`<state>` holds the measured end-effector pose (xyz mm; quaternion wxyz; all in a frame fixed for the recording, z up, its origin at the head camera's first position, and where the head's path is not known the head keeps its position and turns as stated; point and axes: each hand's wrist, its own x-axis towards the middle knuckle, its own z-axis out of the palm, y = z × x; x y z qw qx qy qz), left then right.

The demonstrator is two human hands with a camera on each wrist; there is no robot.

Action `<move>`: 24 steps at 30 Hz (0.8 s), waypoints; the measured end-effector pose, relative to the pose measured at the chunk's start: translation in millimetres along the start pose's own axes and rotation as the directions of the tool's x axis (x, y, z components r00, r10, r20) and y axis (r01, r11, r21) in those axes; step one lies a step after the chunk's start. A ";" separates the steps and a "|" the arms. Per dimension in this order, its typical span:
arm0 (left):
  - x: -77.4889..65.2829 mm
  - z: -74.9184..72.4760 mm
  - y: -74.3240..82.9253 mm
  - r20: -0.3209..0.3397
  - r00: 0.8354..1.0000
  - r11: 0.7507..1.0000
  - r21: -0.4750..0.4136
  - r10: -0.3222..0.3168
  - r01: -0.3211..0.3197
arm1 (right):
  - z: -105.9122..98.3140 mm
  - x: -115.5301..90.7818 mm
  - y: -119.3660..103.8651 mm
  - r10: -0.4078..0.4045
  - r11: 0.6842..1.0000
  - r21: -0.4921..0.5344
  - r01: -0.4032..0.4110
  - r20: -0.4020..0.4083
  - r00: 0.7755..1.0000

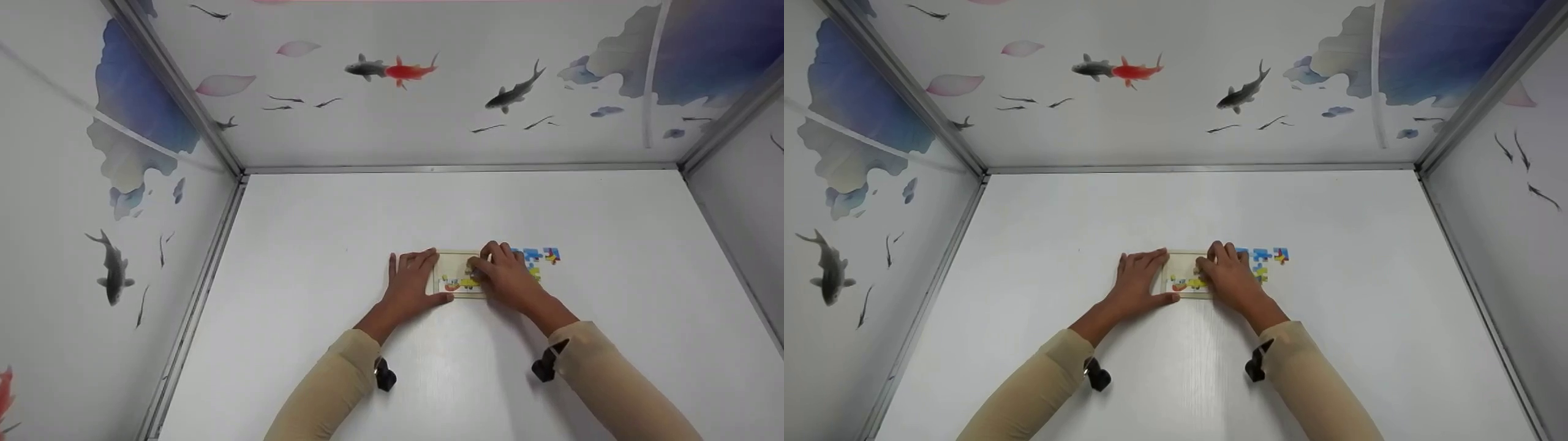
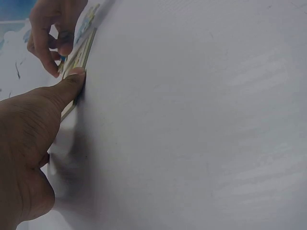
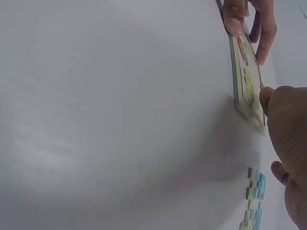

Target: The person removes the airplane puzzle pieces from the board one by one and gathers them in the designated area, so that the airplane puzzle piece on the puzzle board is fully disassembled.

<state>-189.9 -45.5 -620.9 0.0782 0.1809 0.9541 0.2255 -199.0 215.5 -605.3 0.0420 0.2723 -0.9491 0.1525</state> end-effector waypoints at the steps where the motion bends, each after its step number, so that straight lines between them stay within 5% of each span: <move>1: -0.1 0.4 -0.8 -0.002 1.000 1.000 -0.003 0.004 -0.004 | -1.3 -1.3 1.4 -0.003 1.000 0.002 0.003 -0.006 1.000; 24: -0.8 -0.2 -1.2 -0.021 0.999 0.999 -0.029 0.026 -0.027 | -27.2 -42.1 49.6 0.115 0.993 0.024 -0.115 0.001 0.993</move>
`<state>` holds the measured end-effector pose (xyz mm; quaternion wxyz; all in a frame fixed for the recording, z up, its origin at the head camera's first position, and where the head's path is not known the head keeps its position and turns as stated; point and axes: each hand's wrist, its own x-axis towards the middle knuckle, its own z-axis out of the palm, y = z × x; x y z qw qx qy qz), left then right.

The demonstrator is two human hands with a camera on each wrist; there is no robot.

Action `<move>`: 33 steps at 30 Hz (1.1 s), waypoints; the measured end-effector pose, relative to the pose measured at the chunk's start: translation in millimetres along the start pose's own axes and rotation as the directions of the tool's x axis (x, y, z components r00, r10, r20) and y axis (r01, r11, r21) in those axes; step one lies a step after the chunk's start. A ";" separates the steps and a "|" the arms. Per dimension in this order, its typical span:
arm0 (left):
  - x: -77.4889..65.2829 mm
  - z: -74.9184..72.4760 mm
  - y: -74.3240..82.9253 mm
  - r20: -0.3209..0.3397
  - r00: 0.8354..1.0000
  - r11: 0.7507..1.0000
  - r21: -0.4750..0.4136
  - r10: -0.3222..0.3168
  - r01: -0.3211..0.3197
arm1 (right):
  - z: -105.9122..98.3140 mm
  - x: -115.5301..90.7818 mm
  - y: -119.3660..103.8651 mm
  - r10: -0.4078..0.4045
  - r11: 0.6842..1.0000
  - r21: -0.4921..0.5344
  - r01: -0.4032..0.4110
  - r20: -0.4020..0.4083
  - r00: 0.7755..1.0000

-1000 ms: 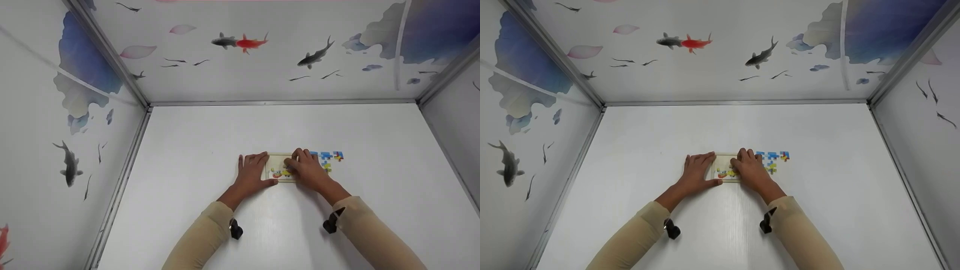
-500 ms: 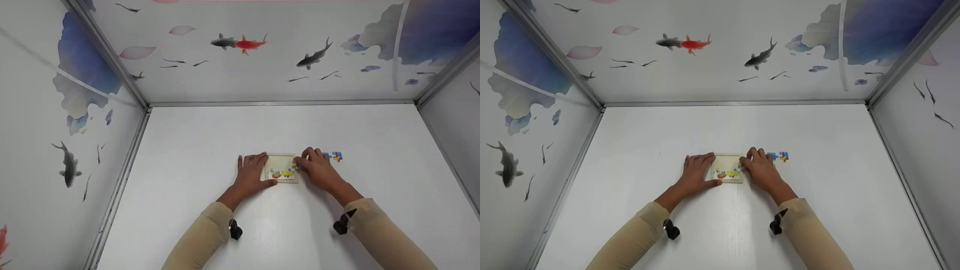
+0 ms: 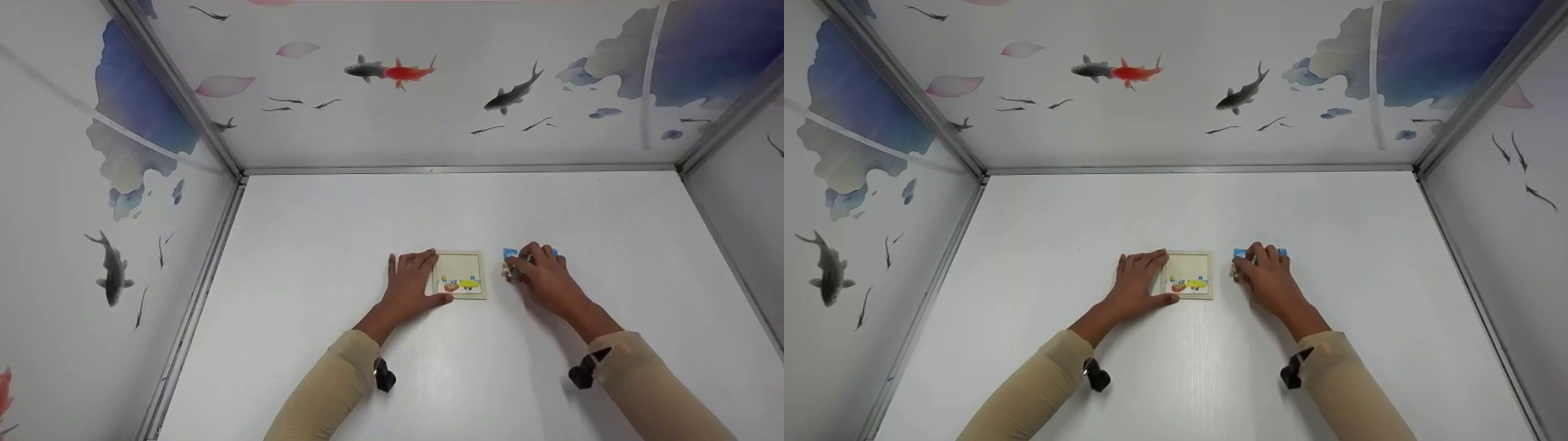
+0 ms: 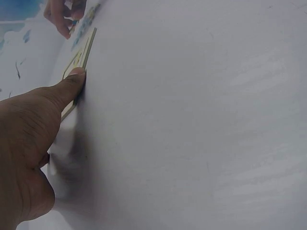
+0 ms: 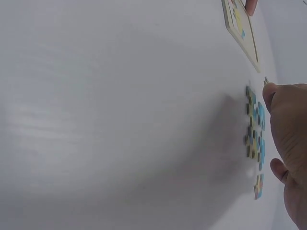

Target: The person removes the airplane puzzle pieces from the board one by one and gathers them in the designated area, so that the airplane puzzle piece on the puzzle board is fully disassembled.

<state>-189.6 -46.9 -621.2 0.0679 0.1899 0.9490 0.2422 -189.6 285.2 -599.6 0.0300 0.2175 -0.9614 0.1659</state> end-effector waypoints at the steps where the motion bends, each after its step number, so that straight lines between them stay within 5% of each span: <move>1: 0.1 -0.2 0.1 0.001 1.000 1.000 0.002 0.000 0.000 | -1.4 -1.9 2.0 0.009 1.000 0.000 -0.009 -0.001 1.000; 10: -2.1 -1.5 0.8 0.012 1.000 1.000 0.021 0.018 -0.018 | -10.9 -20.8 23.3 0.017 0.999 0.037 -0.014 -0.087 0.996; 33: -4.7 -3.4 2.7 -0.011 0.999 0.999 0.030 0.038 -0.037 | -16.6 -45.1 54.5 0.086 0.995 0.063 -0.081 -0.083 0.993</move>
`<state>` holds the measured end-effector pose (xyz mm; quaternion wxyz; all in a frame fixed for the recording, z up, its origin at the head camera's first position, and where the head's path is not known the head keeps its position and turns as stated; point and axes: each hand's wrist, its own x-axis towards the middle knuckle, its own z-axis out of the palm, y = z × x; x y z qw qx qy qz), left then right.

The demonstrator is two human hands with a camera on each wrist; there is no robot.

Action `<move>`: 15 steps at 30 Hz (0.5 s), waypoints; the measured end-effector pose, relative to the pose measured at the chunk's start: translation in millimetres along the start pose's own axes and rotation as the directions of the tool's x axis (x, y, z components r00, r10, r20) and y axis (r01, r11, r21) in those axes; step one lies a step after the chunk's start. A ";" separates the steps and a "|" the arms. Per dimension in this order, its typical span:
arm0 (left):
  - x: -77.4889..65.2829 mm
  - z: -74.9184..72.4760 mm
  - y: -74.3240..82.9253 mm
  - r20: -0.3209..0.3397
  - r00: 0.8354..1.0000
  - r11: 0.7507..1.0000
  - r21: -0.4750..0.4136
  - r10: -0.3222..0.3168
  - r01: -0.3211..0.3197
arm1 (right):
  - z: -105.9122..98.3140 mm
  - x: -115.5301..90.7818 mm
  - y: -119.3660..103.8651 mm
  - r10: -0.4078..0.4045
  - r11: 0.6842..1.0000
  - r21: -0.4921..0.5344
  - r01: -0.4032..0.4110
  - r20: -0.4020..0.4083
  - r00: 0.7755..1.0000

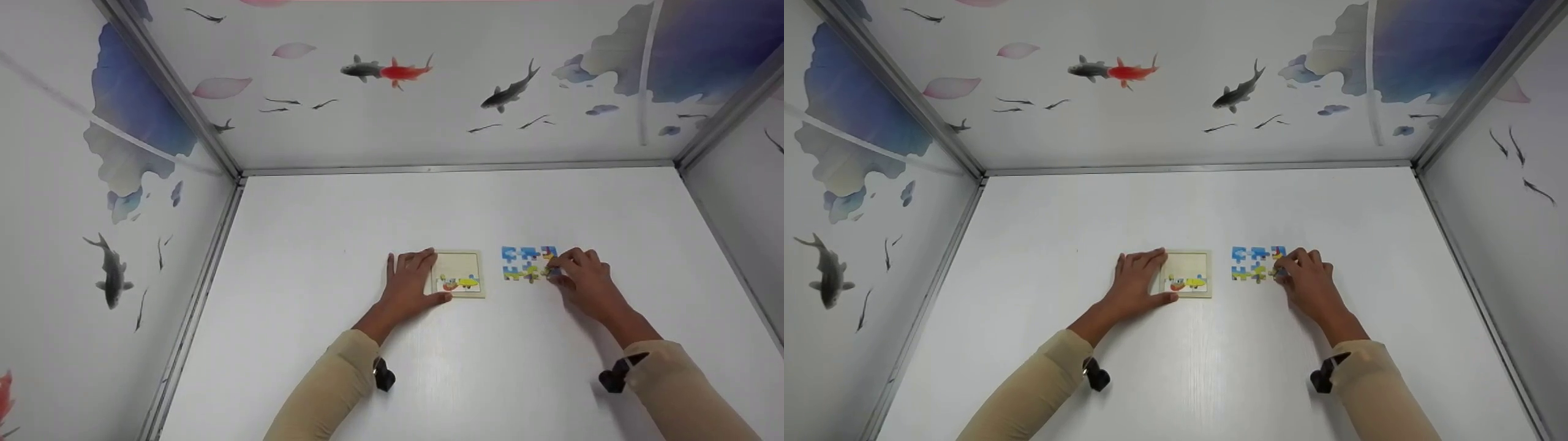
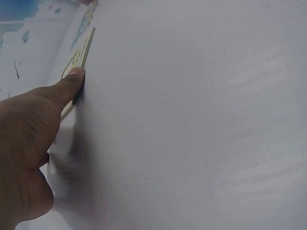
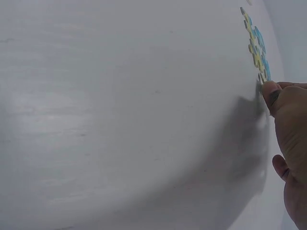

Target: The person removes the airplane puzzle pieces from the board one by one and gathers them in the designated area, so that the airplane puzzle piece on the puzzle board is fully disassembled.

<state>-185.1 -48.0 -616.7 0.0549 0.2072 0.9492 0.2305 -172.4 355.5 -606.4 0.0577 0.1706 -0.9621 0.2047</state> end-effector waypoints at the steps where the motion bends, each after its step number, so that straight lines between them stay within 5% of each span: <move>1: 0.0 -0.2 0.2 0.001 1.000 1.000 -0.003 -0.002 0.002 | 0.7 -0.3 0.5 -0.003 1.000 -0.004 0.003 -0.002 1.000; 15: 1.7 0.6 -1.6 0.014 1.000 0.999 -0.046 -0.014 0.015 | 3.9 0.6 2.2 -0.032 0.999 -0.034 0.031 -0.014 0.999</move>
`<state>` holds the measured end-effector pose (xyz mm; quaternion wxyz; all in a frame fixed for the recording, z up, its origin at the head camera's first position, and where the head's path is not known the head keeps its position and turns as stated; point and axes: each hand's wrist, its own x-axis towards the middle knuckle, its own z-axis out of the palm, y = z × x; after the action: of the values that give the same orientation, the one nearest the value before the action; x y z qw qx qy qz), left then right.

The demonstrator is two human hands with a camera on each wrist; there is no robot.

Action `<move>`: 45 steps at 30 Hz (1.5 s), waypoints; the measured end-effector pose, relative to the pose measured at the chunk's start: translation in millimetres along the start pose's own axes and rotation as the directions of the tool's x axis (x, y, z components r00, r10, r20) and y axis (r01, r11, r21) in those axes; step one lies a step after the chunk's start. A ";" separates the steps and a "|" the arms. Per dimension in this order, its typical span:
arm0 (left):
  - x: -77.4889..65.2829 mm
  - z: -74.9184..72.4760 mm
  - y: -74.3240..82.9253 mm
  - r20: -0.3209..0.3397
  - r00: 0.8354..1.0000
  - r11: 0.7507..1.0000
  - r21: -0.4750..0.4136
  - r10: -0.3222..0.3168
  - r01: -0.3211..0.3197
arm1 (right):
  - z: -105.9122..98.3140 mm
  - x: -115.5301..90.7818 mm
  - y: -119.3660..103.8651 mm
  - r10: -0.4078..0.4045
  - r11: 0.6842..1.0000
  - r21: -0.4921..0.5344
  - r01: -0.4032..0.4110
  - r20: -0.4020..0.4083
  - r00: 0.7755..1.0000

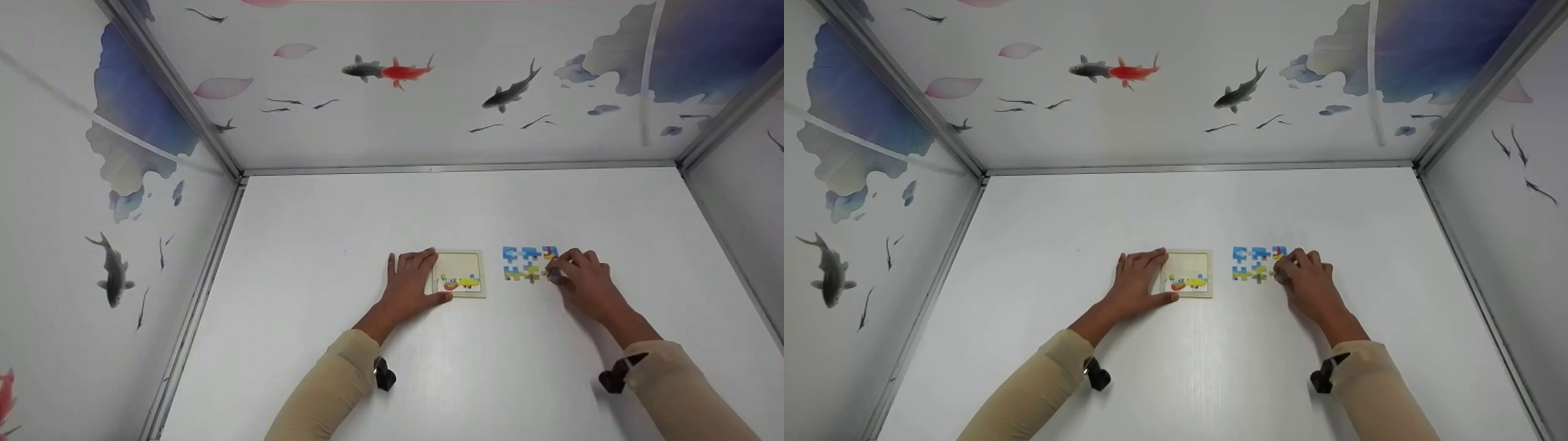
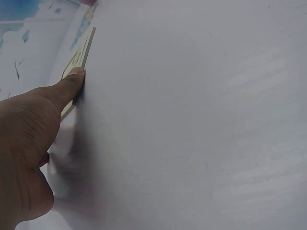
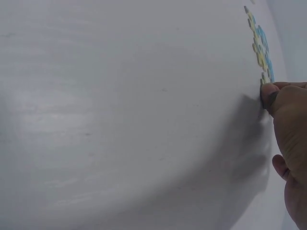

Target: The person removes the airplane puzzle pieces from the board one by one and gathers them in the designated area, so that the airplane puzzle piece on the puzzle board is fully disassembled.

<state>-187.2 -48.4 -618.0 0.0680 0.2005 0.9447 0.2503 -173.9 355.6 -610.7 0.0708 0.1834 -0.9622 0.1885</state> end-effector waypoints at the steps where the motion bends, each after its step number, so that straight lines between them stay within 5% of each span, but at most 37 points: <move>1: -0.1 0.3 -0.3 -0.002 1.000 1.000 0.001 0.003 -0.003 | 0.3 0.1 0.0 -0.007 1.000 -0.004 0.007 -0.005 1.000; 12: 0.0 1.7 -2.7 -0.001 1.000 1.000 0.010 0.007 -0.007 | -0.4 5.4 -10.1 0.008 1.000 0.014 -0.008 0.004 1.000; 21: 1.4 1.3 0.2 0.009 1.000 0.999 0.035 -0.024 0.024 | 9.3 33.7 -47.6 0.028 0.999 0.036 -0.032 0.093 0.995; 35: 3.6 3.0 0.4 0.021 0.999 0.995 0.090 -0.048 0.046 | 46.3 72.2 -122.8 -0.143 0.988 0.083 0.130 0.164 0.976; 45: 1.4 0.4 2.0 0.021 0.999 0.994 0.102 -0.041 0.039 | 66.2 78.0 -142.8 -0.251 0.967 0.101 0.236 0.189 0.949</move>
<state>-187.7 -46.0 -617.4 0.0735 0.1875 0.9592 0.1982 -196.1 181.3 -607.4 -0.0105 0.3214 -0.9264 0.1958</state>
